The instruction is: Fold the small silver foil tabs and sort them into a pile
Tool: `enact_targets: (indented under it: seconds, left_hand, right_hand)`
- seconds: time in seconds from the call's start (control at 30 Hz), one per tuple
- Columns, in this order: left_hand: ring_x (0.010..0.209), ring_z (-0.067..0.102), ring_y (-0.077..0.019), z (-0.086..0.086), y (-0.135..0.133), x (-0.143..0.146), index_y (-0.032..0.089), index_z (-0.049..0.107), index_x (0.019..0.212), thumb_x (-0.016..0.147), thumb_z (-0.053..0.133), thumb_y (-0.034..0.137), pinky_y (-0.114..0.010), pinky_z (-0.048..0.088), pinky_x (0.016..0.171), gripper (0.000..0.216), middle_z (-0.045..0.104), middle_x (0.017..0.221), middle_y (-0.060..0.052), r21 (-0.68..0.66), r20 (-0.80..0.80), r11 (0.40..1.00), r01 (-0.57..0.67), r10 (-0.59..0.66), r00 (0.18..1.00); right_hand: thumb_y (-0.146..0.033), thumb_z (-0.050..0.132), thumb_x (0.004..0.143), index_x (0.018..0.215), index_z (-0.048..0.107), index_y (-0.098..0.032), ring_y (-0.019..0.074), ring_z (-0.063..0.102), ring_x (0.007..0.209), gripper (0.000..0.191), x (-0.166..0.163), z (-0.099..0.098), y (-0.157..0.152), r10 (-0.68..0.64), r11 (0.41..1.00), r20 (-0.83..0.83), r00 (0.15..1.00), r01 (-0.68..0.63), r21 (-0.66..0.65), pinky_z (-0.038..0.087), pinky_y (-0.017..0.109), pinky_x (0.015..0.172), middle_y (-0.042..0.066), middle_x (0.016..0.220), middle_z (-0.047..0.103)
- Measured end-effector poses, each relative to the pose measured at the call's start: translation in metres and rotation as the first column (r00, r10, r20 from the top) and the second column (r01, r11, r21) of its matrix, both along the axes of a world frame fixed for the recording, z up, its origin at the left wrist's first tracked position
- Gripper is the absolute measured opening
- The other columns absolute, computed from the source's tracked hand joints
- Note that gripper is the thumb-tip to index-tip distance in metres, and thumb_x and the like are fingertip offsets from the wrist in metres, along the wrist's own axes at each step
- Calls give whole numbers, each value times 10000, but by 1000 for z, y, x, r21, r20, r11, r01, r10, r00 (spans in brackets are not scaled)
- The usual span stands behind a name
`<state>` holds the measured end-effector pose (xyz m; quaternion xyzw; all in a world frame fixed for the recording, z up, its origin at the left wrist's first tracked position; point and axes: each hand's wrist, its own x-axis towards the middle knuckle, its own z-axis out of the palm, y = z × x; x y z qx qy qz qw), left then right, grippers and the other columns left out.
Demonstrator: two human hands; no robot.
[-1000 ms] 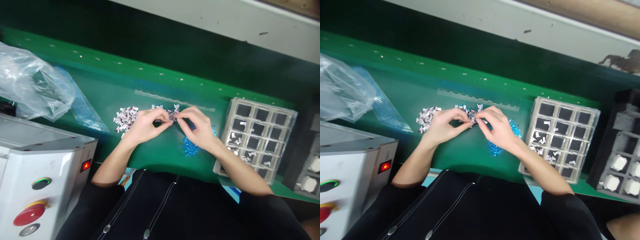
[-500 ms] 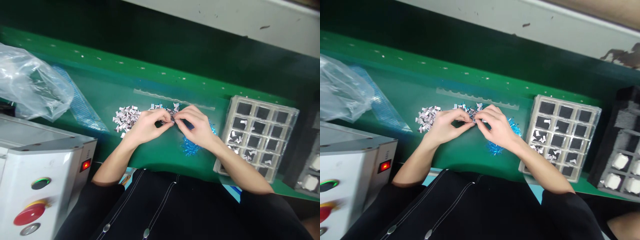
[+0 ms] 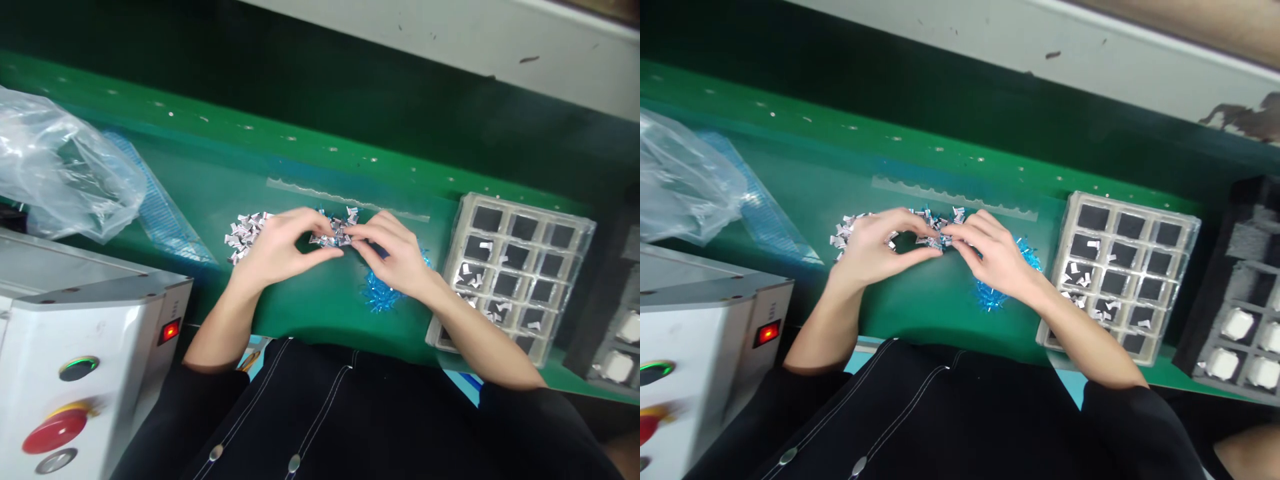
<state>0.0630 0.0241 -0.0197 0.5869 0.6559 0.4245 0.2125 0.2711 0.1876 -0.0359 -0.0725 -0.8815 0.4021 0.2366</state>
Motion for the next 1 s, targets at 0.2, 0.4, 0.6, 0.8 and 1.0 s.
enact_targets:
  seconds: [0.2,0.4,0.6,0.8,1.0]
  left_hand:
    - [999,697,-274,14,-18,-51,298,750,1094,1020,822,506,-479,594,957,232,773,962,-28,-42,-323,983,-176,154,934]
    - [1007,667,-319,-4,-16,-60,255,756,1077,964,856,580,-490,578,942,358,745,992,-78,-172,-411,983,-70,-7,912]
    - [1036,683,-316,-10,-12,-58,237,782,1048,1043,742,388,-485,568,955,156,783,1016,-84,-220,-390,975,-30,-60,919]
    - [982,681,-303,-10,-13,-59,221,790,1022,1103,626,326,-481,573,926,211,798,1012,-95,-168,-414,985,-35,-38,910]
    - [1048,700,-326,-11,-12,-56,221,780,1134,1056,725,394,-495,594,963,198,777,1060,-100,-212,-418,976,-57,-37,907]
  right_hand:
    - [-172,615,1114,1175,756,-292,258,745,1016,194,-1,-1,9,-173,984,4,985,173,35,608,471,866,49,1105,819]
    - [-174,705,1104,1182,799,-264,217,773,922,151,-2,-11,12,-140,989,-57,988,142,35,643,432,875,24,1052,865]
    - [-216,670,1122,1273,822,-285,245,784,961,225,-1,-11,12,-118,991,-56,991,121,49,652,471,889,26,1064,879]
    - [-265,575,1129,1314,797,-284,329,730,1217,289,5,-9,31,-427,891,17,904,417,181,581,607,1117,81,1284,833]
    - [-290,521,1117,1596,639,-220,430,564,1413,499,8,-19,43,-452,873,259,853,365,322,472,727,1229,175,1503,681]
